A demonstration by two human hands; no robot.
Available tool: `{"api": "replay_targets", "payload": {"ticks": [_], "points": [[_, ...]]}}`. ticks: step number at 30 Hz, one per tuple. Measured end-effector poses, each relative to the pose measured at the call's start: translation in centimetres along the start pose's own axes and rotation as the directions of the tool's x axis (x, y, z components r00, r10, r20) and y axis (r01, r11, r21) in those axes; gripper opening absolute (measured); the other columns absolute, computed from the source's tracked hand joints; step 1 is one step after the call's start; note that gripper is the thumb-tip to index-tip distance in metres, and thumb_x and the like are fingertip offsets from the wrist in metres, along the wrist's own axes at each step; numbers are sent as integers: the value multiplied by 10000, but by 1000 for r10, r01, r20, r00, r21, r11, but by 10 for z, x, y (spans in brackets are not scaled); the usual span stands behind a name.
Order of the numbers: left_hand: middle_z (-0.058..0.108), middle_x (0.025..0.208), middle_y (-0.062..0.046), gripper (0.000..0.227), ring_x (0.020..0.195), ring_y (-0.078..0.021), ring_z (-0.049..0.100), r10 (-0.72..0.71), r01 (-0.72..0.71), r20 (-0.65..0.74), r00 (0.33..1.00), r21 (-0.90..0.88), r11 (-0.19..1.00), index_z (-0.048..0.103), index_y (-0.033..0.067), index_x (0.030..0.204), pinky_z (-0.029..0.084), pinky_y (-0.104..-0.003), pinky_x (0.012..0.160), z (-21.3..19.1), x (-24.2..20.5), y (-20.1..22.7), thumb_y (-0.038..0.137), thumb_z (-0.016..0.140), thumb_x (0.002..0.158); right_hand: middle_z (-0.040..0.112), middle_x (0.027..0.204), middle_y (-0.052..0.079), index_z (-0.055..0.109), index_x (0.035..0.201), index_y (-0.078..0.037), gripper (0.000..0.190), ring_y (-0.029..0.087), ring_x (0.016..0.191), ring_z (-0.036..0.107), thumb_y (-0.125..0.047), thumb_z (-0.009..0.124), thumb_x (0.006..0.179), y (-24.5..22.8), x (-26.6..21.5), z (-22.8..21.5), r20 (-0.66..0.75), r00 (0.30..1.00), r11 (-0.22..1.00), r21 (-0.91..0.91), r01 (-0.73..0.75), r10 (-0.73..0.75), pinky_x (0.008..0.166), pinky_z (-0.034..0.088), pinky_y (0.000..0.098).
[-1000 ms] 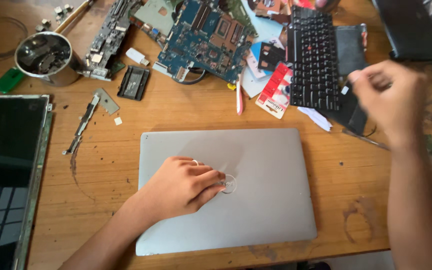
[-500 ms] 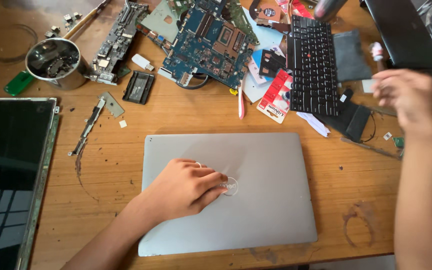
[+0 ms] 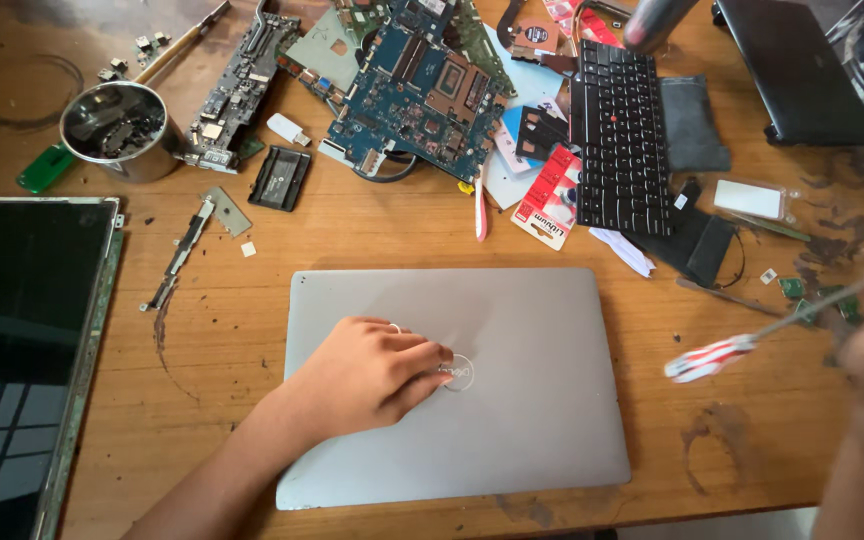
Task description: The person removes screws from the back of a silver laptop using a screwdriver, then lifts off the bottom cover. They disconnect the battery connector and remove the battery from the chassis. The person continues to unscrew internal components and disconnect cables from the motherboard.
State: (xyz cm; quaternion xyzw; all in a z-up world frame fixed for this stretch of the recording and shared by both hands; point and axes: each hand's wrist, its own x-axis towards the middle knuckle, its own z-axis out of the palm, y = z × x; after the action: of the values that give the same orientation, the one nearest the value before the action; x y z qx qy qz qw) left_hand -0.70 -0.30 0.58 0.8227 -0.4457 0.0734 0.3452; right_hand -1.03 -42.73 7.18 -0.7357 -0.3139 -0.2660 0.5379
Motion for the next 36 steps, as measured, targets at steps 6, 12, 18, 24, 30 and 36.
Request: {"api": "replay_targets", "payload": {"ticks": [6,12,18,24,30,36], "points": [[750,827,-52,168,763,-283,726,-22,23,-10,1000,45,999,706,78,954,551,-401,696,-8,2,2,244,691,935,670,857,82,540,984,-61,343,130,766,651,-351,471,1152,21,-39,38,52,924,925,-55,-376,379,757,560,291],[727,793,-102,386,689,-329,705,-681,631,-42,731,422,651,689,86,820,551,-461,608,-36,-17,13,436,603,960,659,759,109,728,998,-25,348,165,622,570,-354,615,999,23,-49,54,78,466,429,-549,-718,881,586,464,352],[664,610,-178,662,610,-388,666,-912,812,-25,408,467,351,691,42,584,524,-487,615,-61,-42,22,592,560,929,768,777,29,796,927,-21,392,106,692,718,-394,689,872,17,-33,62,217,347,404,-614,-678,913,691,560,291],[627,510,-186,692,478,-322,632,-944,928,89,319,172,330,706,-23,615,492,-439,543,-59,-45,15,620,700,870,637,634,5,745,877,-7,432,85,602,539,-437,766,834,24,-37,68,218,256,337,-597,-729,942,580,456,290],[695,631,-89,436,548,-132,583,-921,878,171,350,-403,259,786,-20,872,446,-322,485,-53,-62,10,414,754,841,504,549,-12,716,921,60,486,69,410,375,-424,737,874,39,-51,68,231,186,254,-311,-916,955,363,274,264],[753,767,-82,364,659,-106,660,-861,628,30,508,-697,346,763,3,1031,528,-287,569,-61,-67,12,258,783,774,711,808,46,689,1106,68,385,85,649,602,-243,732,883,27,-46,35,299,672,722,-94,-686,678,553,484,245]]}}
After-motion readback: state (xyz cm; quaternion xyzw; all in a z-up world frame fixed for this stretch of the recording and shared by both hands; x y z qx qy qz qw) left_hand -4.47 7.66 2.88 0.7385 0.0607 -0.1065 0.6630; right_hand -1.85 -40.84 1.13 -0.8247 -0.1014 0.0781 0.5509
